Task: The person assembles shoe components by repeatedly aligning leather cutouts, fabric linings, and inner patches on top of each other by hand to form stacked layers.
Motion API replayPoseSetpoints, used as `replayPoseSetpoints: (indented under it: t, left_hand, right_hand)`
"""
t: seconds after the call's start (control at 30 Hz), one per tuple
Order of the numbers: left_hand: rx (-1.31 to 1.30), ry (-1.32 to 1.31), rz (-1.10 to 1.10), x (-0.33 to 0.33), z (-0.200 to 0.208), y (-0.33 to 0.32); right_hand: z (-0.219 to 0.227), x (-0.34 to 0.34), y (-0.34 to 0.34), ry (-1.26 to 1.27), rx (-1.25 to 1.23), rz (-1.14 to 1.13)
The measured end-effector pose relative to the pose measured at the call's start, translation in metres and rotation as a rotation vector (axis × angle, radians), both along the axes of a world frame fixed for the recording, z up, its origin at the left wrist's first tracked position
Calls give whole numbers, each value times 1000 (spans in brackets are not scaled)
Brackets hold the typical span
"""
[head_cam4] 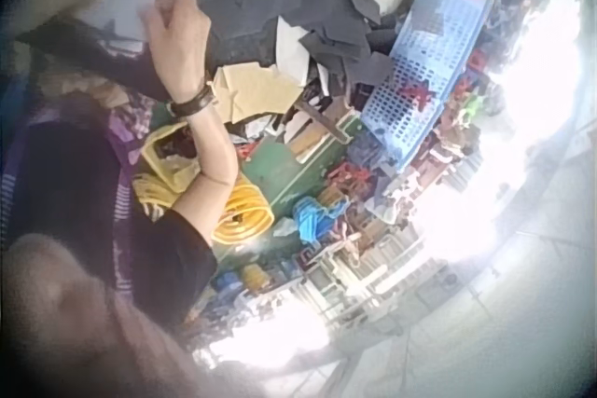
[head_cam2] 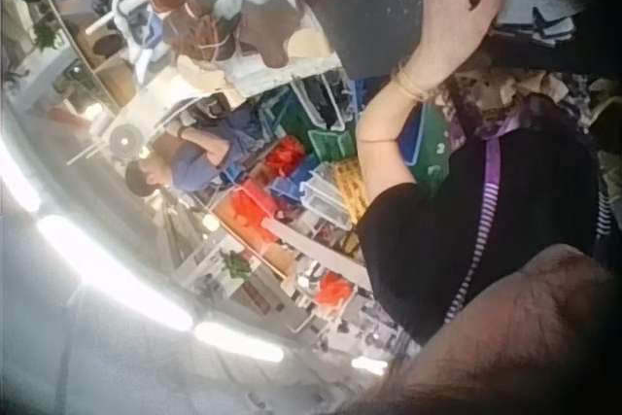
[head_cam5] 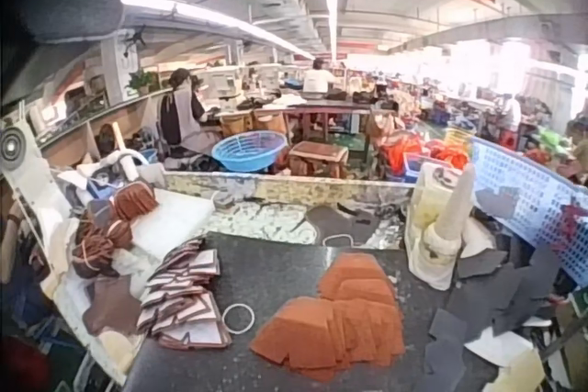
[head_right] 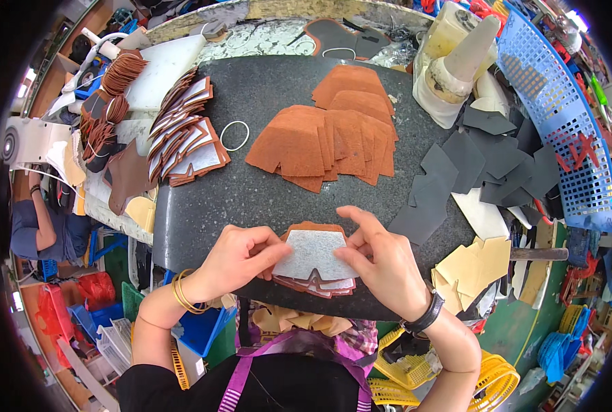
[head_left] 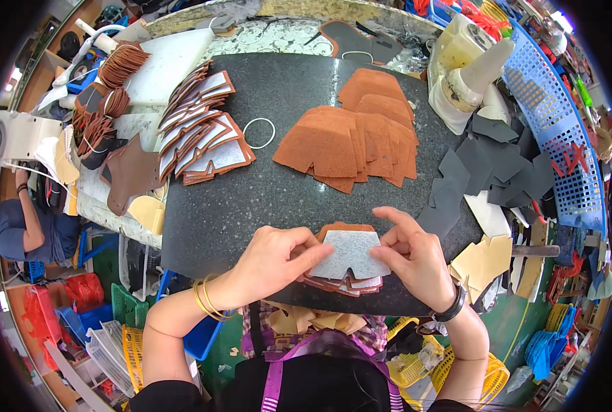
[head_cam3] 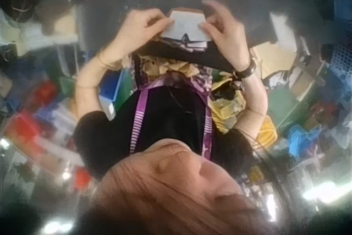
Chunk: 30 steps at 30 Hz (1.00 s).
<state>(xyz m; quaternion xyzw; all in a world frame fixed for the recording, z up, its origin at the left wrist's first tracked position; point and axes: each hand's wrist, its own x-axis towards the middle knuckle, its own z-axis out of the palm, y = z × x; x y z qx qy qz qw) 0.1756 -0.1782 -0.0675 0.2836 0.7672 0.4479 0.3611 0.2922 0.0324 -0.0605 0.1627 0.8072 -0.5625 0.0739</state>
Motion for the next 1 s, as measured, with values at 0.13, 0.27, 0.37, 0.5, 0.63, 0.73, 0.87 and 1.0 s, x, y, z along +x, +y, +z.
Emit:
replayPoseSetpoints:
  t: [0.13,0.27,0.37,0.5,0.63,0.73,0.87,1.0]
  left_hand:
    - [-46,127,-74,-1,-8,-1]
    - [-64,202,-165,-2,-7,-2]
    - [1,302,-181,-1,-10,-3]
    - [19,302,-177,-2,-9,-3]
    - [-114,397,-289,-3,-1,3]
    - [-295,612,-464,-21,15,13]
    - [225,1132,-231,-80,0,56]
    - [284,1085,-280,-102,-18,51]
  right_hand:
    - [-8,3,0,2,15,17]
    - [-12,6,0,20,14,37]
    - [-12,5,0,5,-8,26]
    - [-12,5,-1,3,-15,7]
    - [-10,3,0,45,108,87]
    - [-5,3,-4,222,452,270]
    - [-3,3,-6,318,596,276]
    - [0,8,4,255,676,228]
